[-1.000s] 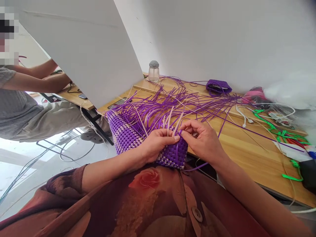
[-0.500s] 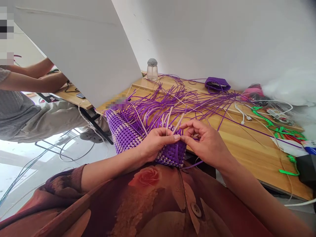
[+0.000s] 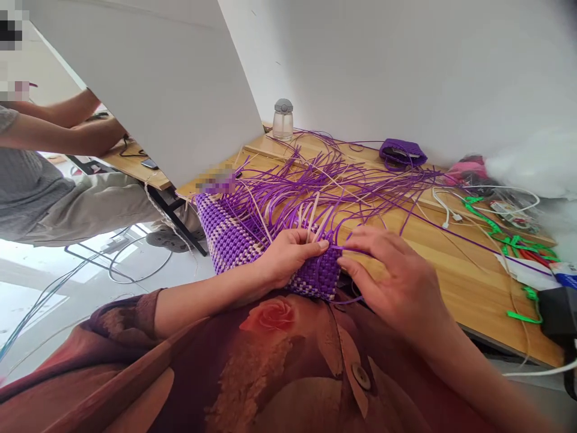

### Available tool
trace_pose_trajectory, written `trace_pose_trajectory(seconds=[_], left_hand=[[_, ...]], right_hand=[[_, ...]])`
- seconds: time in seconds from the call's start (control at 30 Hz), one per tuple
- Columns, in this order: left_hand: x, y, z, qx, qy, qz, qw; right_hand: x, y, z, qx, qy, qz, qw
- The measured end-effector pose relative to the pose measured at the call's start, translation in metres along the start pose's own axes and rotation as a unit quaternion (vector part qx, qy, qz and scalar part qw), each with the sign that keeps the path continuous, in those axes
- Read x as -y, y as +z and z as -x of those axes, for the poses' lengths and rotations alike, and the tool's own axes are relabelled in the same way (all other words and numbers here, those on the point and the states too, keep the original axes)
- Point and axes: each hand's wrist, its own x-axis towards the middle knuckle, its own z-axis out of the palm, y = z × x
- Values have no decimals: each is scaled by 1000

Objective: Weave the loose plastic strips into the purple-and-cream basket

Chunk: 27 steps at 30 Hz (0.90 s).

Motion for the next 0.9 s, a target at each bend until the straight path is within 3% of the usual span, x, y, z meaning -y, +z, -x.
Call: trace_pose_trajectory(seconds=[0.07, 0.13, 0.2, 0.27, 0.37, 0.43, 0.57, 0.67, 0.8, 0.9], left_hand=[[0, -1, 0, 3, 11, -15, 1000], [1, -2, 1, 3, 23, -34, 999], [1, -2, 1, -2, 35, -49, 998], [0, -3, 1, -6, 40, -54, 998], [-1, -4, 2, -6, 35, -38, 999], [-1, -4, 2, -5, 24, -20, 999], [1, -4, 0, -19, 21, -13, 1000], [4, -4, -2, -27, 32, -41, 998], [4, -5, -2, -21, 43, -72, 996], [5, -7, -3, -21, 60, -95, 993]], right_hand=[[7, -2, 7, 4, -61, 80, 995], [12, 3, 11, 66, -66, 93, 991], [14, 12, 12, 140, -35, 63, 987], [15, 18, 12, 176, 9, 21, 984], [16, 13, 13, 207, 71, -55, 974], [14, 3, 16, 185, 70, -58, 979], [8, -18, 23, 91, -63, 112, 988], [11, -27, 22, 118, -146, 186, 965], [25, -36, 2, 207, -189, 152, 948], [33, -43, -17, 164, -240, 163, 943]])
